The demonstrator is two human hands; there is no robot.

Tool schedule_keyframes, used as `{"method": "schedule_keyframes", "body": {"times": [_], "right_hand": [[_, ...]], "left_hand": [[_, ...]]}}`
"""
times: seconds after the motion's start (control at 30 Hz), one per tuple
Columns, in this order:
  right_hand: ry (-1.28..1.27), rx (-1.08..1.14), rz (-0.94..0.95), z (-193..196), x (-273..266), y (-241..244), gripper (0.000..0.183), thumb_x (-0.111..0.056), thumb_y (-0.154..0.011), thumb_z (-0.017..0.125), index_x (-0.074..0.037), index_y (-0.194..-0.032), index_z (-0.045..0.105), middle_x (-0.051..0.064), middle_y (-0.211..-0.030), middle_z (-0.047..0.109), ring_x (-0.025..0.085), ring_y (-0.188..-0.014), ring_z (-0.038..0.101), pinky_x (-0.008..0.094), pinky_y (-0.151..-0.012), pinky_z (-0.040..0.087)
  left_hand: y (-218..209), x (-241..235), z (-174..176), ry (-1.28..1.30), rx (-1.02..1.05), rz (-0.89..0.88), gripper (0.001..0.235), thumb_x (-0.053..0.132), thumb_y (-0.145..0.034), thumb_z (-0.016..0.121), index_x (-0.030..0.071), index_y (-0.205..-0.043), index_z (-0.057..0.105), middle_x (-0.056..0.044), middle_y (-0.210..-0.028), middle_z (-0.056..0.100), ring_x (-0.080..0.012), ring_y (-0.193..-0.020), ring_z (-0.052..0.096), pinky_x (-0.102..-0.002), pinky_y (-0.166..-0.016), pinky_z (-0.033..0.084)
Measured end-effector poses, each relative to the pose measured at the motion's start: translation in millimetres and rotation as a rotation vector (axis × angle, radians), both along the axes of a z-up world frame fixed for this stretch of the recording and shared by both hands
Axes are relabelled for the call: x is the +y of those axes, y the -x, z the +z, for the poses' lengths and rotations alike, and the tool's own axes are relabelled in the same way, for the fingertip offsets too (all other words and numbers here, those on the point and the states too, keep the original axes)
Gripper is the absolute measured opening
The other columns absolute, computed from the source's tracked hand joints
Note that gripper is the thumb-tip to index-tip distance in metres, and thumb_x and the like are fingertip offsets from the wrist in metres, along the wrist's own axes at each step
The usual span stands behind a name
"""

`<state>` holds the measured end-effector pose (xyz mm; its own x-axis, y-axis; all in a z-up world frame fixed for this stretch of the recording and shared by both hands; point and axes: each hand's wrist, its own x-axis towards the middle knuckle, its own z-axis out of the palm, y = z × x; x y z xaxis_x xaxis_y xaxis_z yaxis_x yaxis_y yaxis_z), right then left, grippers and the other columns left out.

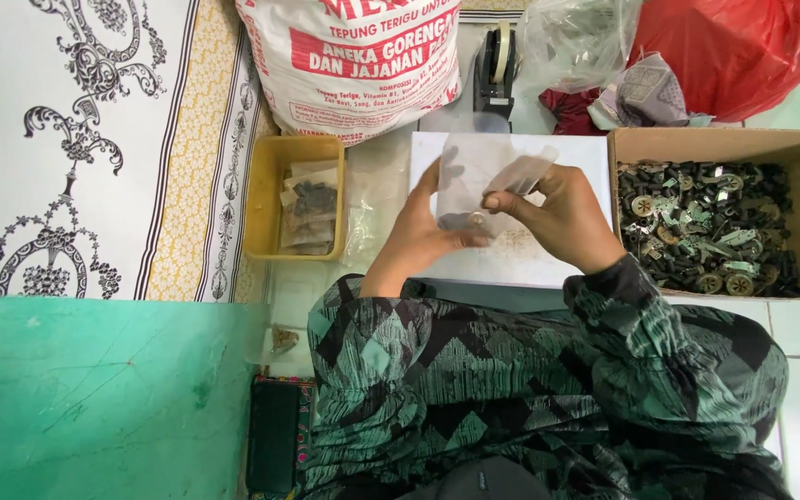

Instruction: The person sits on the floor and packs buttons into small plastic bags. They place the filled bags into a yellow container and then sort through a box of buttons, picking out black ones and placing them on a white surface.

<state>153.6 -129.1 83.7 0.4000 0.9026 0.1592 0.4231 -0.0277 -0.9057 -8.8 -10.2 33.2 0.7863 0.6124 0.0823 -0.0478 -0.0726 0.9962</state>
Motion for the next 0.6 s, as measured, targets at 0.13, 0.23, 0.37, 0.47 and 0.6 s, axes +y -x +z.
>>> {"method": "schedule_keyframes", "body": {"times": [0.13, 0.23, 0.37, 0.47, 0.6], "right_hand": [[-0.114, 0.121, -0.083, 7.3, -16.4, -9.6, 0.014, -0.007, -0.093, 0.082, 0.0, -0.096, 0.07, 0.01, -0.081, 0.075, 0.013, -0.081, 0.07, 0.031, -0.082, 0.061], [-0.194, 0.242, -0.143, 2.7, -29.3, -28.1, 0.015, -0.007, -0.098, 0.077, 0.005, -0.097, 0.067, 0.017, -0.08, 0.072, 0.021, -0.074, 0.073, 0.033, -0.072, 0.064], [-0.202, 0.358, -0.345, -41.5, -42.8, -64.0, 0.018, -0.011, -0.104, 0.075, 0.004, -0.103, 0.065, 0.014, -0.084, 0.069, 0.019, -0.074, 0.071, 0.032, -0.067, 0.065], [-0.057, 0.336, -0.429, -100.7, -54.6, -93.5, 0.022, -0.011, -0.104, 0.076, 0.006, -0.109, 0.063, 0.018, -0.088, 0.069, 0.023, -0.074, 0.072, 0.034, -0.064, 0.064], [0.191, 0.274, -0.477, -153.9, -67.5, -114.8, 0.033, -0.014, -0.102, 0.075, 0.012, -0.116, 0.06, 0.024, -0.095, 0.07, 0.027, -0.081, 0.073, 0.04, -0.066, 0.064]], "left_hand": [[-15.4, -11.7, -0.2, -0.029, 0.263, -0.211, 0.113, 0.029, -0.067, 0.097, 0.002, -0.158, 0.036, -0.028, -0.146, 0.055, -0.047, -0.137, 0.051, -0.062, -0.117, 0.035], [-29.4, -15.7, -23.5, 0.085, 0.21, -0.298, 0.083, 0.014, -0.076, 0.092, 0.008, -0.149, 0.053, -0.024, -0.129, 0.067, -0.0417, -0.118, 0.067, -0.051, -0.105, 0.052], [-34.1, -5.0, -41.7, 0.126, 0.243, -0.36, 0.051, 0.025, -0.088, 0.082, 0.004, -0.132, 0.067, -0.015, -0.088, 0.074, -0.0227, -0.077, 0.073, -0.039, -0.075, 0.06], [-41.5, 5.2, -53.6, -0.096, 0.53, -0.282, 0.058, 0.049, -0.094, 0.072, 0.012, -0.138, 0.064, -0.017, -0.09, 0.073, -0.0275, -0.084, 0.073, -0.039, -0.077, 0.057], [-53.9, 11.8, -59.2, -0.359, 0.81, -0.249, 0.053, 0.049, -0.099, 0.063, 0.023, -0.145, 0.058, -0.017, -0.109, 0.074, -0.0313, -0.103, 0.074, -0.041, -0.087, 0.057]]}}
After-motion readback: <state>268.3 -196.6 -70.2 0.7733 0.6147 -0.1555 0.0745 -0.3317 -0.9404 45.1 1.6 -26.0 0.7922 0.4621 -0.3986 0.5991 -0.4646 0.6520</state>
